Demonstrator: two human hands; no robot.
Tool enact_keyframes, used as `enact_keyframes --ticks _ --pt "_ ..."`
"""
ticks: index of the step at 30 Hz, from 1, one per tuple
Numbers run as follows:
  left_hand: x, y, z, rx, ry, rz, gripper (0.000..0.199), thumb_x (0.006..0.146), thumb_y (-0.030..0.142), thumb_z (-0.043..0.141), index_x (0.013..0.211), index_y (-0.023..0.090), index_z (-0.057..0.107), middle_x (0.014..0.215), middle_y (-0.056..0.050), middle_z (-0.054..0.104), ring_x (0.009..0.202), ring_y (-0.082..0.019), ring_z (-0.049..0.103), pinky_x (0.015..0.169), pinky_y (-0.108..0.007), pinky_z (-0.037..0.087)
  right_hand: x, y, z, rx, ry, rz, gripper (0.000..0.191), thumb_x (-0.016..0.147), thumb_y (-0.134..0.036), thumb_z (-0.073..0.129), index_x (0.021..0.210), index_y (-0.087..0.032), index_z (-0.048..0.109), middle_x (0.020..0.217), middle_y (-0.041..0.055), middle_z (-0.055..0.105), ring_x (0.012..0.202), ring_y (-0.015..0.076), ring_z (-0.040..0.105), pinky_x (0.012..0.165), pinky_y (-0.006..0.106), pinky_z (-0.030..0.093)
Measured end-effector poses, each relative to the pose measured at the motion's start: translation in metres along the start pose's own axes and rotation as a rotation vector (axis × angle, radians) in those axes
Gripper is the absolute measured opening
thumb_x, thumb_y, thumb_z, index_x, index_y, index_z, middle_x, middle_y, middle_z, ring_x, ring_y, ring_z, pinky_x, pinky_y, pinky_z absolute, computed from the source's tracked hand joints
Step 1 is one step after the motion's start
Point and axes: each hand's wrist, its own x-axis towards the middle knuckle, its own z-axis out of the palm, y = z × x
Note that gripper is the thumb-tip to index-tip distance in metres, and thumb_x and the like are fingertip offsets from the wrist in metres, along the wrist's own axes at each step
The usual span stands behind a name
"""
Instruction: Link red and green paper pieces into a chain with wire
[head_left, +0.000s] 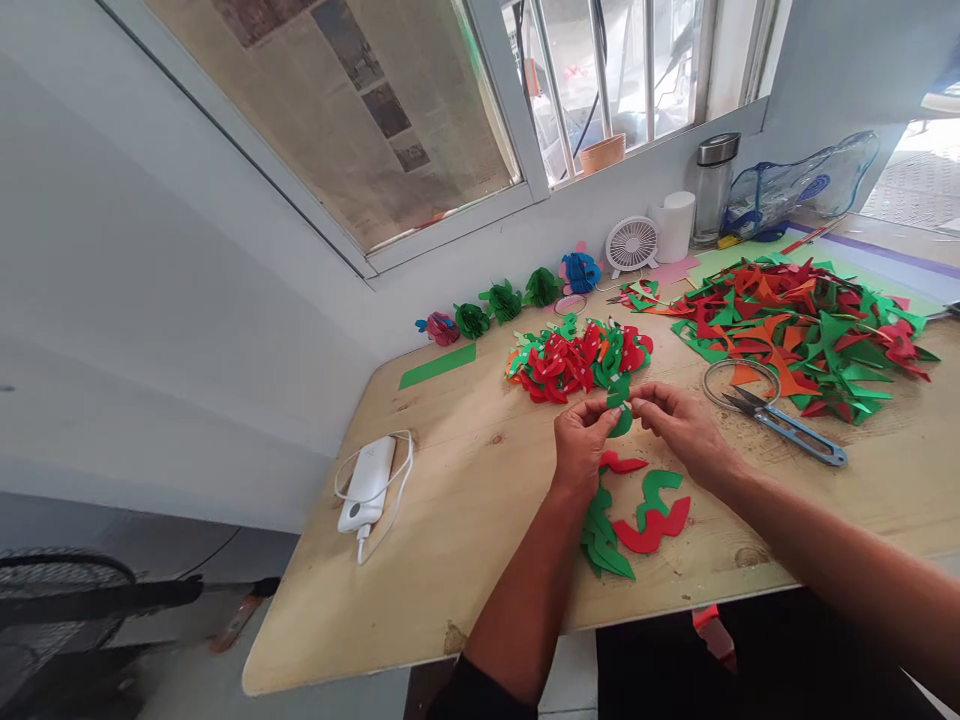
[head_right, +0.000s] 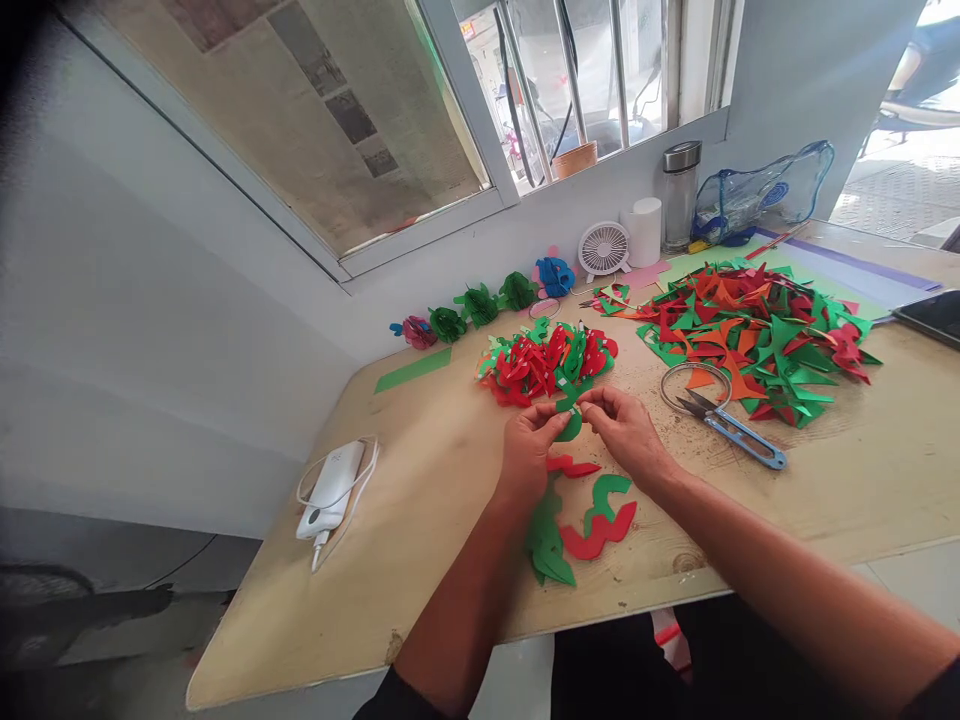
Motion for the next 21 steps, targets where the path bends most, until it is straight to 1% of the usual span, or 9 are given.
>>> enact_keyframes --ticks 3,7,9,12,18,21 --pt "0.001 -0.003 0.0 0.014 -0.021 0.012 0.02 0.056 0.026 0.076 0.067 0.012 0.068 0.063 -0.002 0.065 0.056 -0.009 0.055 0.059 -0.023 0.047 0.001 0.004 0.001 -0.001 -0.046 -0.028 0.02 0.069 -0.037 0.06 0.073 -0.018 0.059 0.064 -0.0013 0.055 0.058 0.0113 0.047 0.054 0.025 0.038" --pt "0.002 -0.004 -0.001 0.039 -0.034 0.012 0.022 0.056 0.028 0.075 0.07 0.013 0.068 0.065 -0.002 0.066 0.057 -0.009 0.056 0.057 -0.022 0.047 0.004 0.009 0.001 0.002 -0.058 -0.047 0.022 0.069 -0.04 0.061 0.065 -0.019 0.054 0.058 -0.0032 0.049 0.054 0.0107 0.043 0.051 0.025 0.035" --pt "0.001 -0.003 -0.002 0.063 -0.049 -0.009 0.023 0.057 0.03 0.073 0.071 0.013 0.068 0.064 -0.002 0.065 0.054 -0.009 0.056 0.052 -0.021 0.046 0.004 0.009 0.0 -0.018 -0.049 -0.033 0.023 0.069 -0.04 0.06 0.064 -0.019 0.053 0.058 -0.0035 0.048 0.053 0.0103 0.041 0.05 0.025 0.033" --pt "0.001 0.0 -0.005 0.108 -0.113 -0.069 0.025 0.059 0.033 0.072 0.071 0.012 0.067 0.059 -0.003 0.064 0.049 -0.01 0.055 0.046 -0.021 0.043 0.004 0.007 -0.003 -0.033 -0.035 -0.034 0.021 0.071 -0.038 0.058 0.065 -0.019 0.053 0.058 -0.0035 0.048 0.054 0.0102 0.04 0.051 0.025 0.033" --pt "0.001 0.004 -0.009 0.149 -0.201 -0.113 0.035 0.056 0.041 0.076 0.073 0.011 0.067 0.059 -0.006 0.066 0.05 -0.011 0.056 0.043 -0.021 0.041 0.003 0.003 -0.003 -0.035 -0.013 -0.056 0.023 0.074 -0.039 0.055 0.063 -0.019 0.053 0.057 -0.0041 0.046 0.053 0.0099 0.04 0.052 0.025 0.033" --pt "0.002 0.004 -0.009 0.146 -0.187 -0.106 0.035 0.055 0.041 0.076 0.073 0.012 0.067 0.061 -0.005 0.067 0.05 -0.011 0.056 0.044 -0.021 0.042 0.004 -0.002 -0.004 0.003 0.011 -0.04 0.024 0.073 -0.041 0.053 0.065 -0.018 0.055 0.058 -0.003 0.049 0.054 0.0099 0.042 0.052 0.025 0.033"
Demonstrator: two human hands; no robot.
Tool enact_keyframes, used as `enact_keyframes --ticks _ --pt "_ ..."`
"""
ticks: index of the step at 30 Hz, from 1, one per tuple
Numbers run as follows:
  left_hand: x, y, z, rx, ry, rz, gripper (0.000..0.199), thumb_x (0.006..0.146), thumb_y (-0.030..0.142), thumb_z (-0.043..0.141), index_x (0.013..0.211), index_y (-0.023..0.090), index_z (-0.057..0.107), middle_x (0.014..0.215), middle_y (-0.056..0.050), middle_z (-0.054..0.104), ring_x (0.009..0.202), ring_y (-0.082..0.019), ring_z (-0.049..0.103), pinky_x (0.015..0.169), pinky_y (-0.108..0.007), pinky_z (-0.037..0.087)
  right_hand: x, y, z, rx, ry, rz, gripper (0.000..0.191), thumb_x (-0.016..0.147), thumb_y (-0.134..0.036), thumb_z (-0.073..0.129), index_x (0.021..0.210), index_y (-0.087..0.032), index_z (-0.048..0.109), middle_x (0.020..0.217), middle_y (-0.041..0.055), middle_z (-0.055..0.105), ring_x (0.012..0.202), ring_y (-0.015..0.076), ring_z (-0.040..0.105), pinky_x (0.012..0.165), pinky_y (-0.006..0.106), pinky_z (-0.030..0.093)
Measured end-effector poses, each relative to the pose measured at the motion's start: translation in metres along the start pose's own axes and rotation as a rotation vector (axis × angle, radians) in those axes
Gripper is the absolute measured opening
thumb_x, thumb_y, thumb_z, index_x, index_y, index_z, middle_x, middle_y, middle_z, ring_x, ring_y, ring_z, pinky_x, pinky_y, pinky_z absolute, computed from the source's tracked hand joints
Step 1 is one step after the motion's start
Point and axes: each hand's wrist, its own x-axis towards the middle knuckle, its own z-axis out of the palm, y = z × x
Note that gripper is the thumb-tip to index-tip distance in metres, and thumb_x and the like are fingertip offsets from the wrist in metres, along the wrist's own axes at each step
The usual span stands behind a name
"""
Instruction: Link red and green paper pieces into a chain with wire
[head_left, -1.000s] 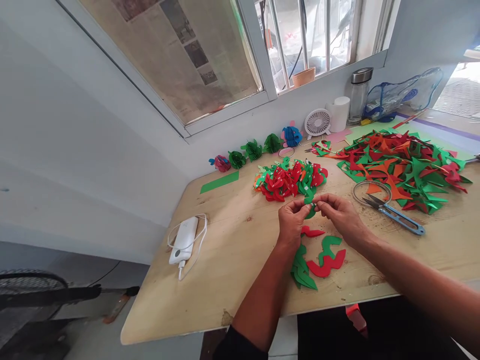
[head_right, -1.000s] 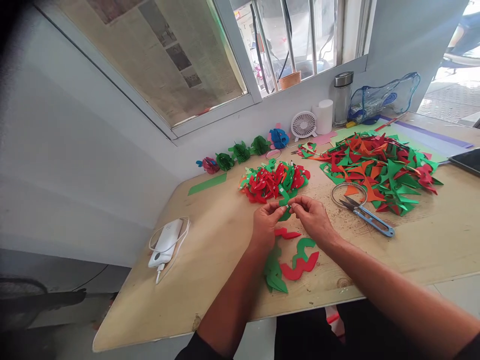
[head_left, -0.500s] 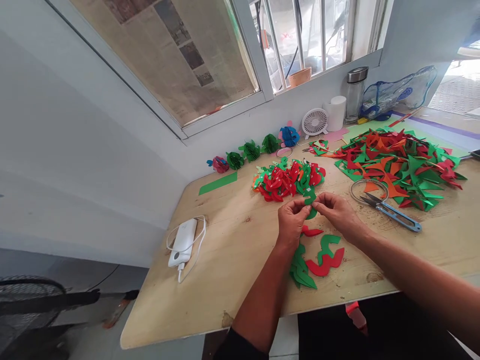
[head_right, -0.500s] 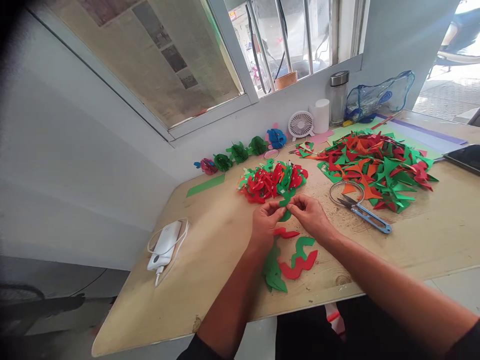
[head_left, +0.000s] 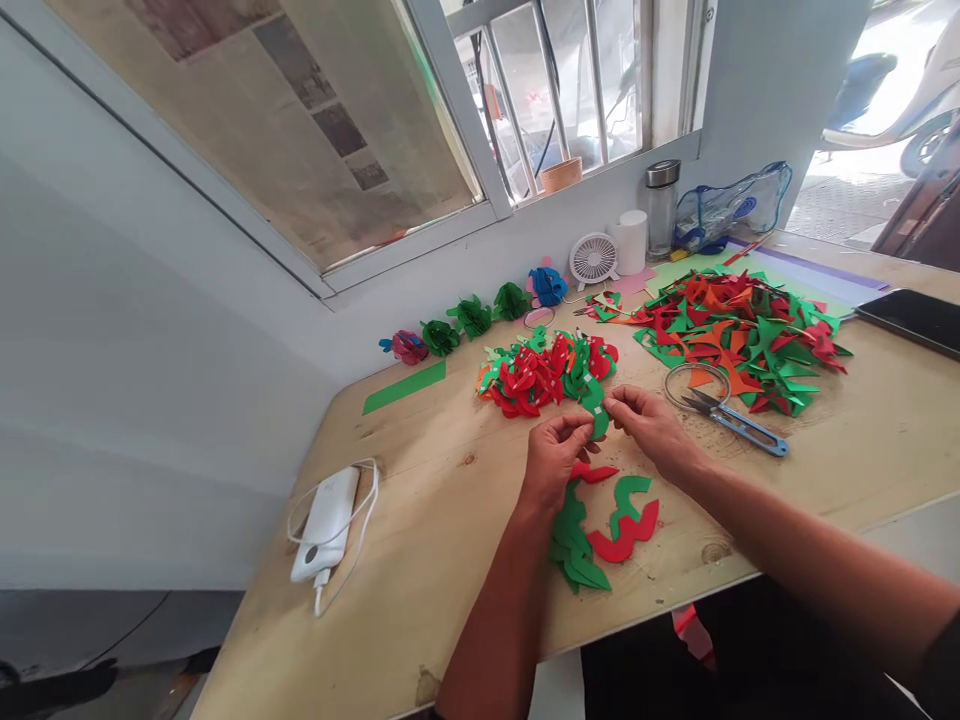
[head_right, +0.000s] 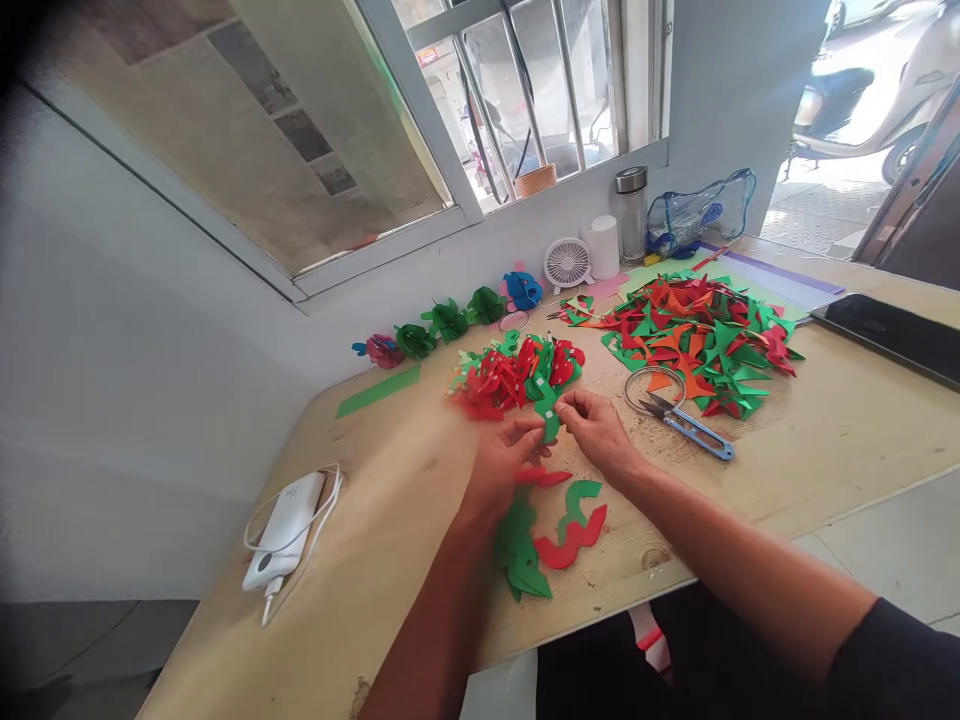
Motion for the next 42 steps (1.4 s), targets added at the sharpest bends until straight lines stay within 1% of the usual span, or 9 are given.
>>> enact_keyframes --ticks 6,10,15,21,27,32,34,39,42 --pt "0.001 -0.002 0.0 0.01 0.033 0.006 0.027 0.058 0.033 0.073 0.074 0.012 0.067 0.062 -0.005 0.067 0.049 -0.01 0.056 0.046 -0.02 0.04 0.001 -0.016 -0.026 -0.063 0.044 -0.015 0.025 0.07 -0.042 0.056 0.076 -0.018 0.06 0.068 0.0015 0.058 0.059 0.0124 0.048 0.055 0.027 0.037" --pt "0.001 -0.001 0.0 0.007 0.025 0.007 0.026 0.059 0.032 0.071 0.075 0.013 0.066 0.061 -0.006 0.067 0.049 -0.01 0.056 0.046 -0.02 0.04 -0.007 -0.01 -0.07 -0.478 0.115 -0.14 0.023 0.075 -0.042 0.053 0.079 -0.021 0.061 0.074 0.0035 0.062 0.059 0.0151 0.051 0.057 0.03 0.039" --pt "0.001 -0.002 0.0 0.014 0.005 0.022 0.023 0.06 0.032 0.07 0.073 0.013 0.066 0.058 -0.004 0.065 0.048 -0.01 0.056 0.045 -0.02 0.039 -0.027 0.018 -0.119 -1.092 0.184 -0.251 0.022 0.078 -0.041 0.053 0.085 -0.023 0.062 0.082 0.0082 0.063 0.081 0.0266 0.057 0.063 0.036 0.04" --pt "0.004 -0.009 0.0 0.113 -0.007 0.078 0.014 0.063 0.026 0.066 0.071 0.015 0.068 0.06 -0.002 0.064 0.047 -0.01 0.056 0.046 -0.02 0.04 -0.041 0.037 -0.127 -1.31 0.197 -0.259 0.032 0.081 -0.041 0.048 0.103 -0.021 0.061 0.096 0.0113 0.063 0.089 0.0295 0.057 0.065 0.037 0.042" --pt "0.007 -0.015 -0.003 0.245 -0.013 0.148 0.009 0.066 0.022 0.062 0.069 0.016 0.068 0.062 -0.002 0.065 0.047 -0.011 0.055 0.049 -0.022 0.043 -0.036 0.024 -0.126 -1.049 0.266 -0.183 0.03 0.077 -0.04 0.052 0.1 -0.023 0.062 0.094 0.0094 0.063 0.077 0.0244 0.057 0.061 0.035 0.04" --pt "0.007 -0.017 -0.004 0.518 0.005 0.246 0.013 0.071 0.021 0.058 0.073 0.017 0.07 0.064 -0.003 0.067 0.055 -0.014 0.059 0.053 -0.024 0.042 -0.03 0.004 -0.125 -0.196 0.245 0.133 0.03 0.074 -0.04 0.055 0.094 -0.018 0.062 0.062 0.003 0.052 0.051 0.0142 0.044 0.046 0.031 0.031" --pt "0.006 -0.018 -0.004 0.63 0.009 0.281 0.013 0.072 0.021 0.057 0.074 0.017 0.07 0.067 -0.004 0.069 0.061 -0.016 0.061 0.058 -0.025 0.044 -0.027 0.001 -0.121 0.0 0.222 0.235 0.026 0.073 -0.038 0.056 0.089 -0.018 0.061 0.054 -0.0014 0.043 0.043 0.0105 0.035 0.041 0.028 0.022" --pt "0.007 -0.018 -0.006 0.796 0.014 0.26 0.014 0.074 0.019 0.055 0.075 0.018 0.068 0.069 -0.002 0.069 0.065 -0.015 0.061 0.062 -0.024 0.044 -0.023 0.003 -0.111 -0.118 0.152 0.282 0.043 0.074 -0.058 0.052 0.082 -0.017 0.061 0.059 -0.0011 0.048 0.04 0.0062 0.026 0.039 0.025 0.016" --pt "0.006 -0.015 -0.006 0.857 0.057 0.254 0.016 0.075 0.02 0.053 0.078 0.018 0.068 0.069 -0.001 0.069 0.064 -0.014 0.06 0.061 -0.024 0.043 -0.019 0.007 -0.114 -0.448 0.129 0.158 0.045 0.072 -0.06 0.055 0.087 -0.018 0.064 0.058 -0.0005 0.052 0.045 0.0101 0.039 0.043 0.025 0.027"
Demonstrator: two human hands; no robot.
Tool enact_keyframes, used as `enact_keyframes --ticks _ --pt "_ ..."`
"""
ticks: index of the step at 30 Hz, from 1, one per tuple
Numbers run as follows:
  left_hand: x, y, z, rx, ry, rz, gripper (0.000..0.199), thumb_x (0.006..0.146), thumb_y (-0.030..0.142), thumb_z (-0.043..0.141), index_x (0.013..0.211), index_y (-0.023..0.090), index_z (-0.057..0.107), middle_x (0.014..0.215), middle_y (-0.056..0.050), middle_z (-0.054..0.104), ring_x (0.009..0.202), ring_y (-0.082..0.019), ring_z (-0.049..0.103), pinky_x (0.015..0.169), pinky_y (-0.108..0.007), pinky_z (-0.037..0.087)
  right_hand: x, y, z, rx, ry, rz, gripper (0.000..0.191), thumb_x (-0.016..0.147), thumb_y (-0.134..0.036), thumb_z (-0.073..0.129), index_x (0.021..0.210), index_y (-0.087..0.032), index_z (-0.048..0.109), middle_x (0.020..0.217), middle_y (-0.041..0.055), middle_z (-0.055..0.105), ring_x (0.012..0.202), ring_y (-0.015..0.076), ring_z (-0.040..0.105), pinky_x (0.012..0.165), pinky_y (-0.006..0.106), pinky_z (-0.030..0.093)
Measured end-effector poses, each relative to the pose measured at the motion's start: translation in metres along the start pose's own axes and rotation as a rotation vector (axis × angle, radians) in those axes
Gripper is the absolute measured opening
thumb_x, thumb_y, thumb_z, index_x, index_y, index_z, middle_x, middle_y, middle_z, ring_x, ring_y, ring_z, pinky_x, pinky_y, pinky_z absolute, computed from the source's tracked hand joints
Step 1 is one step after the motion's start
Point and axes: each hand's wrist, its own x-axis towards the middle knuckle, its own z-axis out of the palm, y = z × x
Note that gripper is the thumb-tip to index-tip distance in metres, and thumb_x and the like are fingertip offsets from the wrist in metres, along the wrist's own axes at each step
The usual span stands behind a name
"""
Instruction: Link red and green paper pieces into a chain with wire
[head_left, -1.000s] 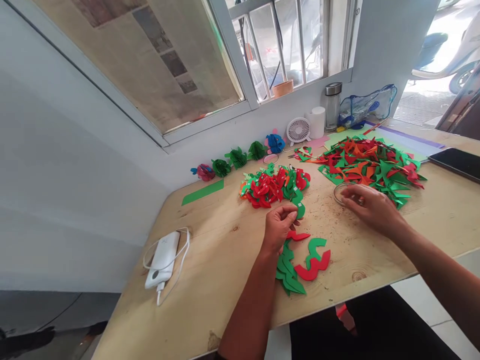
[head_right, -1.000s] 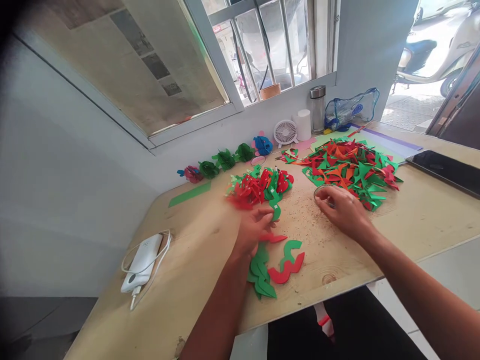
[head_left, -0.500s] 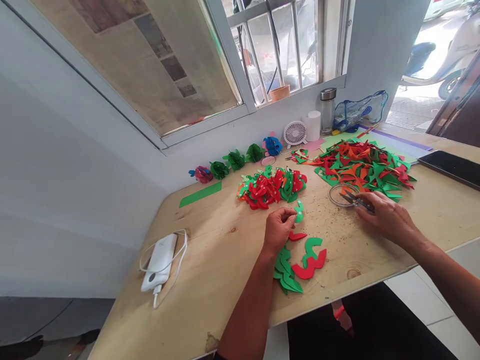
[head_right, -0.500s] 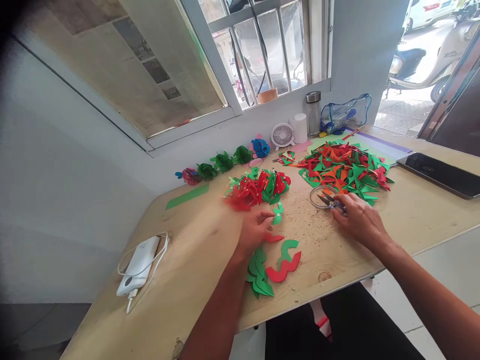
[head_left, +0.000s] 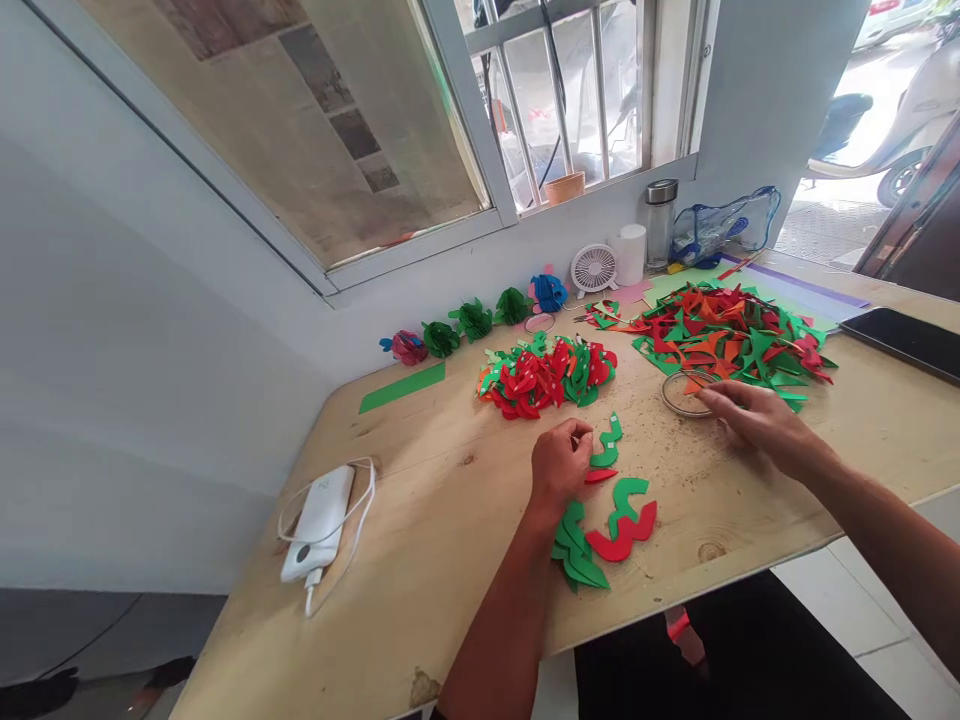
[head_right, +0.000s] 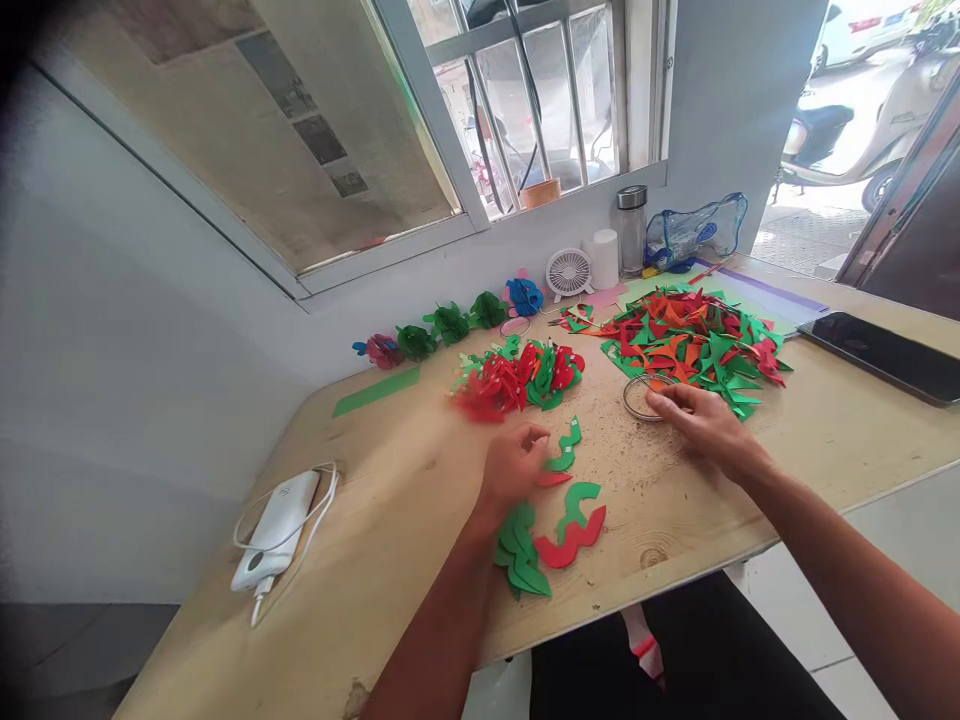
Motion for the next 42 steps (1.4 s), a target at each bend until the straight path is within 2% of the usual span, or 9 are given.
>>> enact_keyframes --ticks 2,5,12,18,21,24,29,36,42 --pt "0.0 0.002 -0.002 0.009 0.013 0.009 0.017 0.076 0.021 0.052 0.079 0.018 0.068 0.068 -0.001 0.068 0.062 -0.013 0.059 0.059 -0.023 0.042 0.005 0.005 -0.001 -0.287 0.04 -0.097 0.037 0.068 -0.051 0.062 0.088 -0.02 0.066 0.067 0.002 0.061 0.059 0.0161 0.053 0.052 0.026 0.036" --pt "-0.001 0.003 -0.003 -0.008 0.033 0.032 0.017 0.077 0.021 0.052 0.079 0.018 0.068 0.068 -0.001 0.067 0.062 -0.013 0.059 0.059 -0.023 0.042 0.011 0.012 -0.001 -0.561 0.007 -0.175 0.028 0.073 -0.039 0.054 0.093 -0.024 0.067 0.077 0.0035 0.067 0.07 0.0208 0.06 0.058 0.028 0.038" --pt "-0.001 0.003 -0.003 -0.052 0.076 0.082 0.016 0.077 0.02 0.053 0.078 0.018 0.068 0.063 0.0 0.065 0.061 -0.013 0.058 0.057 -0.022 0.04 0.01 0.014 0.001 -0.858 0.012 -0.179 0.034 0.072 -0.026 0.047 0.101 -0.025 0.065 0.087 0.0076 0.069 0.075 0.0256 0.061 0.054 0.028 0.033" --pt "-0.001 0.003 -0.002 -0.135 0.152 0.143 0.015 0.078 0.018 0.053 0.08 0.017 0.068 0.071 -0.001 0.067 0.064 -0.012 0.059 0.059 -0.023 0.043 0.008 0.001 -0.002 -0.663 -0.037 -0.269 0.019 0.075 -0.032 0.049 0.082 -0.023 0.063 0.069 0.0027 0.062 0.063 0.0181 0.054 0.056 0.027 0.034" --pt "-0.003 0.008 -0.004 -0.197 0.206 0.204 0.017 0.079 0.018 0.053 0.089 0.017 0.067 0.082 -0.004 0.068 0.073 -0.014 0.062 0.064 -0.024 0.047 0.004 -0.013 0.001 -0.468 -0.123 -0.294 0.024 0.077 -0.043 0.05 0.076 -0.021 0.061 0.057 -0.0009 0.051 0.054 0.0137 0.045 0.052 0.026 0.031" --pt "-0.006 0.014 -0.008 -0.2 0.232 0.328 0.023 0.081 0.02 0.053 0.101 0.019 0.065 0.102 -0.007 0.067 0.095 -0.017 0.061 0.08 -0.031 0.049 -0.002 -0.026 0.008 -0.293 -0.258 -0.296 0.032 0.077 -0.051 0.052 0.079 -0.02 0.061 0.056 -0.0027 0.045 0.053 0.0119 0.039 0.049 0.025 0.028" --pt "-0.009 0.019 -0.01 -0.091 0.21 0.516 0.031 0.086 0.026 0.05 0.116 0.023 0.059 0.125 -0.007 0.058 0.121 -0.021 0.047 0.105 -0.042 0.035 -0.005 -0.038 0.019 -0.175 -0.407 -0.274 0.039 0.077 -0.057 0.054 0.08 -0.019 0.061 0.06 -0.0032 0.044 0.056 0.0107 0.036 0.05 0.024 0.027" --pt "-0.009 0.02 -0.01 -0.114 0.126 0.526 0.026 0.091 0.029 0.041 0.103 0.02 0.062 0.111 -0.006 0.065 0.119 -0.021 0.048 0.103 -0.042 0.035 0.001 -0.061 0.022 -0.096 -0.513 -0.314 0.037 0.076 -0.056 0.057 0.076 -0.019 0.06 0.058 -0.0043 0.039 0.055 0.0094 0.032 0.048 0.024 0.024" --pt "-0.011 0.023 -0.017 -0.255 0.082 0.449 0.026 0.09 0.033 0.043 0.088 0.017 0.063 0.094 -0.007 0.067 0.098 -0.019 0.059 0.09 -0.034 0.044 0.009 -0.066 0.024 0.07 -0.609 -0.28 0.036 0.074 -0.054 0.06 0.077 -0.018 0.06 0.06 -0.0039 0.038 0.054 0.0085 0.03 0.047 0.023 0.022"
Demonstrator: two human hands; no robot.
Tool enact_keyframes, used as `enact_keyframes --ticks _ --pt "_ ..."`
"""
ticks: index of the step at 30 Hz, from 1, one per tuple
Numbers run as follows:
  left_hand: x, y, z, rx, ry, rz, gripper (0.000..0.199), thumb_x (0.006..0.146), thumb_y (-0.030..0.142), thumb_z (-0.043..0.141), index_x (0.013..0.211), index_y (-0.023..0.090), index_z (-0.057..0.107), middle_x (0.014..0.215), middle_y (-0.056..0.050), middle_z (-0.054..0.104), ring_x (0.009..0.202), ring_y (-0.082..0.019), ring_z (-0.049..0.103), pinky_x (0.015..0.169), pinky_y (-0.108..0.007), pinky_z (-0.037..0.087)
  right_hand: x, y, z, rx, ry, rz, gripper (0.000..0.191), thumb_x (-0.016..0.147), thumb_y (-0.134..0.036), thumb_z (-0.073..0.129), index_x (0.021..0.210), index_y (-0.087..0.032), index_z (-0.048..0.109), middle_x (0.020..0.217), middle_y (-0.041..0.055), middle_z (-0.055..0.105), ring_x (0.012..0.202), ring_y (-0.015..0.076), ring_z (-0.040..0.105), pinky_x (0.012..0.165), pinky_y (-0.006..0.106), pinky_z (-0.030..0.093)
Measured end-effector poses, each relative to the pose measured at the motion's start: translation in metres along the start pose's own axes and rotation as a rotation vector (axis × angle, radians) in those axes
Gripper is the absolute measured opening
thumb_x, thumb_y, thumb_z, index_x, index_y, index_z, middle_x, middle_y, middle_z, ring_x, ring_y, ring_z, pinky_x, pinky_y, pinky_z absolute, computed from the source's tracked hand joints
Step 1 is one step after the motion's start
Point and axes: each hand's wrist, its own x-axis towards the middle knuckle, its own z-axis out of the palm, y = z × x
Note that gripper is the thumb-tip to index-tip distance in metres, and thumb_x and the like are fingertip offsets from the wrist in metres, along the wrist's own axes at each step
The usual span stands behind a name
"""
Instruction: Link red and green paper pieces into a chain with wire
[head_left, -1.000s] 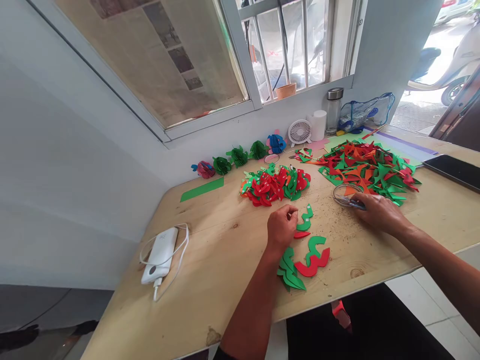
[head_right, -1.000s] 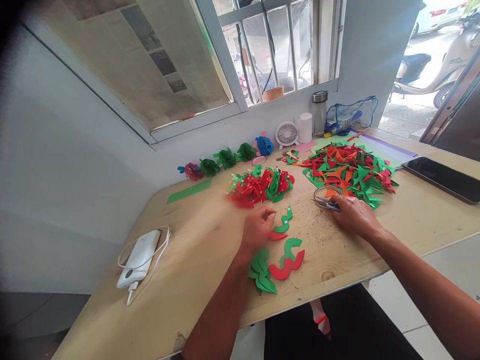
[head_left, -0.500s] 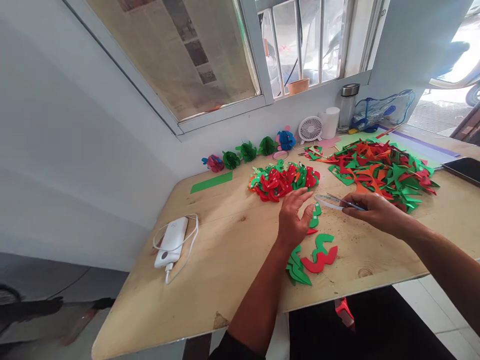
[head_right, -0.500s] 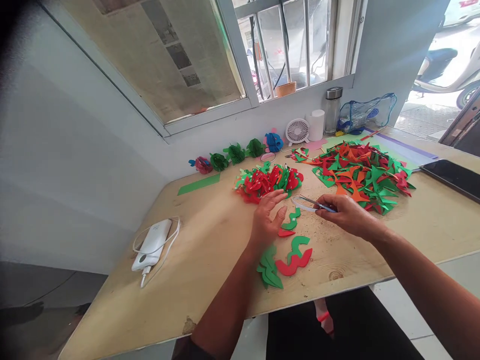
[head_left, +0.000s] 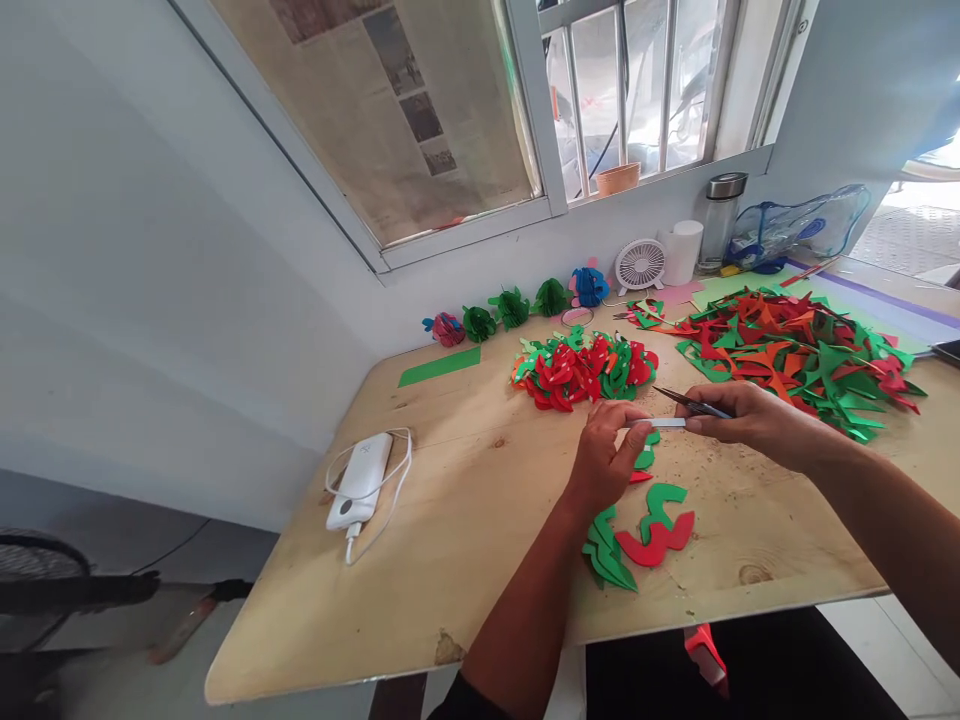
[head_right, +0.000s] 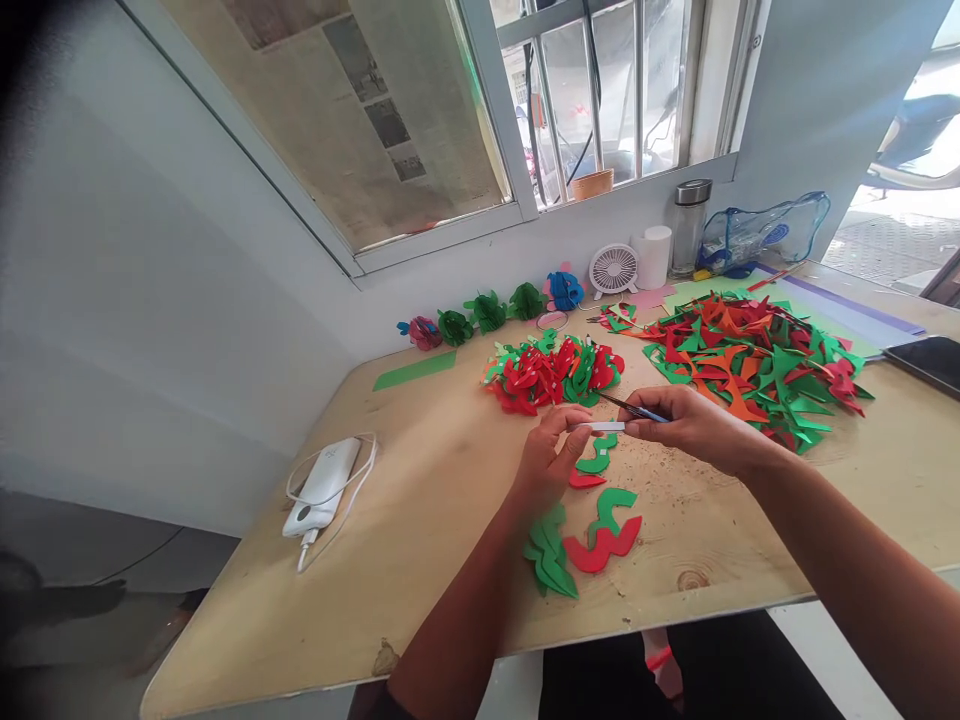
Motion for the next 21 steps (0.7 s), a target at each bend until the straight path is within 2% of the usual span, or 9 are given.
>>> enact_keyframes --ticks 4,6,9,11,13,16,21 --pt "-0.001 0.002 -0.001 -0.003 -0.038 -0.079 0.026 0.089 0.035 0.045 0.086 0.018 0.065 0.083 -0.005 0.068 0.084 -0.017 0.061 0.08 -0.029 0.047 0.008 0.012 0.005 0.142 0.012 0.0 0.039 0.071 -0.057 0.061 0.071 -0.018 0.059 0.054 -0.0055 0.031 0.049 0.0075 0.024 0.045 0.024 0.018" --pt "-0.002 0.002 0.001 -0.005 -0.033 -0.092 0.024 0.088 0.034 0.048 0.088 0.018 0.065 0.082 -0.005 0.069 0.079 -0.016 0.062 0.074 -0.027 0.048 0.012 0.018 0.009 0.212 0.039 0.004 0.042 0.07 -0.058 0.062 0.078 -0.017 0.06 0.053 -0.0065 0.029 0.047 0.0069 0.021 0.044 0.024 0.016" --pt "-0.004 0.001 0.005 0.016 0.007 -0.092 0.021 0.086 0.034 0.05 0.09 0.018 0.064 0.08 -0.004 0.068 0.072 -0.015 0.062 0.07 -0.026 0.049 0.015 0.021 0.014 0.316 0.172 0.028 0.046 0.07 -0.058 0.062 0.09 -0.017 0.061 0.055 -0.0071 0.027 0.046 0.0063 0.02 0.043 0.024 0.014" --pt "-0.005 0.001 0.007 0.043 0.043 -0.087 0.021 0.086 0.033 0.05 0.091 0.018 0.064 0.081 -0.004 0.068 0.07 -0.014 0.061 0.069 -0.025 0.049 0.015 0.019 0.016 0.385 0.286 0.039 0.043 0.07 -0.057 0.063 0.086 -0.018 0.06 0.056 -0.0067 0.028 0.046 0.0059 0.02 0.042 0.023 0.013" --pt "-0.005 0.001 0.009 0.077 0.067 -0.077 0.021 0.087 0.033 0.049 0.092 0.018 0.063 0.083 -0.005 0.069 0.071 -0.014 0.061 0.07 -0.026 0.049 0.014 0.018 0.018 0.434 0.346 0.04 0.039 0.07 -0.056 0.064 0.079 -0.018 0.058 0.057 -0.0059 0.03 0.046 0.0055 0.021 0.041 0.023 0.013" --pt "-0.005 0.0 0.011 0.124 0.079 -0.059 0.02 0.087 0.031 0.049 0.092 0.018 0.064 0.084 -0.006 0.069 0.073 -0.015 0.062 0.071 -0.027 0.049 0.013 0.018 0.021 0.413 0.308 0.032 0.035 0.071 -0.052 0.064 0.078 -0.019 0.057 0.058 -0.005 0.034 0.046 0.0058 0.023 0.042 0.023 0.016" --pt "-0.006 0.0 0.013 0.172 0.074 -0.026 0.019 0.085 0.03 0.051 0.09 0.017 0.065 0.082 -0.006 0.07 0.071 -0.015 0.063 0.071 -0.028 0.05 0.011 0.021 0.023 0.247 0.242 0.015 0.032 0.074 -0.051 0.062 0.075 -0.019 0.056 0.058 -0.0045 0.039 0.049 0.0076 0.03 0.044 0.023 0.023"
